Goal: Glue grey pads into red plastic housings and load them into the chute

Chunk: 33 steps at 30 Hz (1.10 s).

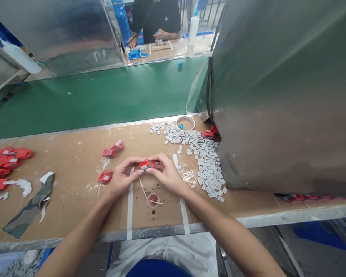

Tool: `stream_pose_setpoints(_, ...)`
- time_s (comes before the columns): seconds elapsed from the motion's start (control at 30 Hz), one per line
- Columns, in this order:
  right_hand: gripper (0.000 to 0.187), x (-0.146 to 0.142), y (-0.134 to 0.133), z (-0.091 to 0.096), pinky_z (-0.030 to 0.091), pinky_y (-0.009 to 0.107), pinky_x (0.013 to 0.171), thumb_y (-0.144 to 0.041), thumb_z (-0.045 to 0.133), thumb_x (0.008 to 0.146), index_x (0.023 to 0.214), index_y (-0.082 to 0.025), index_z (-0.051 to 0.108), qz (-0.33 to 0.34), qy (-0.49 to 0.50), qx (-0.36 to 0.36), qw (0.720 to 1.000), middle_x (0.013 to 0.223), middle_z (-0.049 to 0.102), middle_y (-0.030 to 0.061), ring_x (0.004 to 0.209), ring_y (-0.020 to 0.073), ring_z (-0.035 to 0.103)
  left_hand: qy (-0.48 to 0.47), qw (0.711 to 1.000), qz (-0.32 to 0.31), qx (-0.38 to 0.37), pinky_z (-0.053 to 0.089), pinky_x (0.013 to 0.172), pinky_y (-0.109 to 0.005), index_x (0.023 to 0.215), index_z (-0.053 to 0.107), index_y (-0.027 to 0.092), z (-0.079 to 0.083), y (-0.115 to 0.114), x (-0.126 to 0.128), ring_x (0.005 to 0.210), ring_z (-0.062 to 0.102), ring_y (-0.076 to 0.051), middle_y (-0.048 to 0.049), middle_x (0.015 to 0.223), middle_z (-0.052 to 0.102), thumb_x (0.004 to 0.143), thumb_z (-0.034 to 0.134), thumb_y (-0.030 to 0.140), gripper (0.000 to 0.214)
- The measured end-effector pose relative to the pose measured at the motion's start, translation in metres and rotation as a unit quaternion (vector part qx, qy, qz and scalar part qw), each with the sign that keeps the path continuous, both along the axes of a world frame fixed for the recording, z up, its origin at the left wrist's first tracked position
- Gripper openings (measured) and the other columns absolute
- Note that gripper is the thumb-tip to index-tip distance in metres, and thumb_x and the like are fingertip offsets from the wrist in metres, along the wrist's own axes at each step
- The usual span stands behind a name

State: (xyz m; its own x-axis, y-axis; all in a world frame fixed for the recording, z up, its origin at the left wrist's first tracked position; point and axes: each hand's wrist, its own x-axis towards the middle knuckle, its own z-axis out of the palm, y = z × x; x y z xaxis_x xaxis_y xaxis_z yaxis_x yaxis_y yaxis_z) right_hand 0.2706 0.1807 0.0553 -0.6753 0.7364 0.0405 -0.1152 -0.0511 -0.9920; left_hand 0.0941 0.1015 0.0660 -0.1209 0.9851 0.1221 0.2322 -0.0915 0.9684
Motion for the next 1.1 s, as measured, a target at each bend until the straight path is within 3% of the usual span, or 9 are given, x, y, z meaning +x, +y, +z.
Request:
stream_pose_setpoints(0.07,0.034,-0.002,0.0,-0.002,0.055,0.037,0.092,-0.041,0.073,0.084,0.107,-0.021,0.058,0.01,0.035,-0.057,0.998,0.105,0.067,0.007,0.1,0.0201,0.067,-0.025,0.999,-0.001,-0.02,0.053,0.097,-0.036,0.121,0.063,0.018,-0.003,0.0,0.002,0.108,0.068,-0.023,-0.0114,0.119,0.07,0.083,0.073,0.033,0.042)
stream_pose_setpoints(0.13,0.035,-0.002,-0.001,-0.003,0.055,0.036,0.092,-0.041,0.072,0.085,0.109,-0.022,0.055,0.002,0.037,-0.053,0.998,0.106,0.067,0.0068,0.101,0.0193,0.067,-0.031,0.999,-0.006,-0.035,0.053,0.098,-0.037,0.128,0.06,0.016,-0.006,0.0,0.004,0.109,0.068,-0.024,-0.013,0.123,0.07,0.085,0.07,0.035,0.048)
stream_pose_setpoints(0.23,0.024,0.0,-0.001,0.001,0.054,0.036,0.093,-0.035,0.064,0.091,0.11,-0.022,0.056,-0.025,-0.017,0.073,0.997,0.111,0.063,0.008,0.102,0.0186,0.065,0.029,0.999,0.006,-0.025,0.053,0.099,-0.04,0.127,0.062,0.015,-0.008,0.001,0.004,0.11,0.068,-0.026,-0.0143,0.122,0.071,0.087,0.067,0.034,0.044)
stream_pose_setpoints(0.33,0.011,0.005,0.002,0.006,0.051,0.038,0.095,-0.027,0.057,0.096,0.102,-0.021,0.063,-0.027,-0.074,0.226,0.971,0.114,0.061,0.0097,0.109,0.0209,0.061,0.105,0.994,-0.006,0.003,0.051,0.1,-0.041,0.121,0.067,0.017,-0.006,0.002,0.001,0.113,0.066,-0.027,-0.0141,0.123,0.071,0.086,0.069,0.031,0.038)
stream_pose_setpoints(0.4,0.009,0.006,0.005,0.007,0.05,0.039,0.095,-0.024,0.055,0.097,0.098,-0.021,0.064,-0.02,-0.088,0.263,0.96,0.115,0.062,0.01,0.112,0.0218,0.061,0.125,0.992,-0.021,0.008,0.051,0.098,-0.04,0.121,0.067,0.017,-0.005,0.002,0.0,0.11,0.067,-0.026,-0.0136,0.121,0.072,0.087,0.068,0.03,0.037)
stream_pose_setpoints(0.63,0.015,0.007,0.001,-0.002,0.045,0.03,0.073,-0.021,0.055,0.094,0.079,-0.018,0.056,-0.005,-0.127,0.213,0.969,0.083,0.06,0.0035,0.08,0.0176,0.059,0.122,0.991,-0.049,-0.026,0.052,0.086,-0.032,0.111,0.071,0.015,-0.007,-0.001,0.001,0.095,0.068,-0.022,-0.0114,0.107,0.074,0.089,0.064,0.032,0.029)
stream_pose_setpoints(0.83,0.016,-0.005,0.007,-0.008,0.045,0.029,0.072,-0.023,0.058,0.089,0.075,-0.018,0.056,-0.019,-0.106,0.183,0.977,0.078,0.06,0.0019,0.076,0.0166,0.058,0.126,0.992,-0.014,-0.025,0.054,0.083,-0.034,0.107,0.072,0.015,0.004,0.005,0.007,0.089,0.069,-0.022,-0.01,0.099,0.075,0.086,0.065,0.036,0.03)
stream_pose_setpoints(0.97,0.016,0.009,0.01,0.027,0.048,0.027,0.072,-0.024,0.06,0.089,0.075,-0.018,0.056,0.0,-0.07,0.162,0.984,0.078,0.062,0.0017,0.075,0.0153,0.06,0.063,0.995,-0.012,-0.081,0.059,0.085,-0.038,0.12,0.067,0.019,0.023,-0.006,0.005,0.099,0.071,-0.027,-0.0099,0.113,0.075,0.082,0.068,0.047,0.047)
stream_pose_setpoints(1.1,0.02,0.095,-0.026,0.086,0.049,0.033,0.088,-0.032,0.057,0.096,0.08,-0.019,0.058,-0.011,-0.042,0.258,0.965,0.098,0.068,0.0067,0.094,0.0182,0.063,0.162,0.974,0.15,-0.047,0.059,0.086,-0.037,0.114,0.068,0.027,0.018,-0.037,-0.04,0.1,0.07,-0.027,-0.0047,0.119,0.072,0.084,0.067,0.048,0.037)
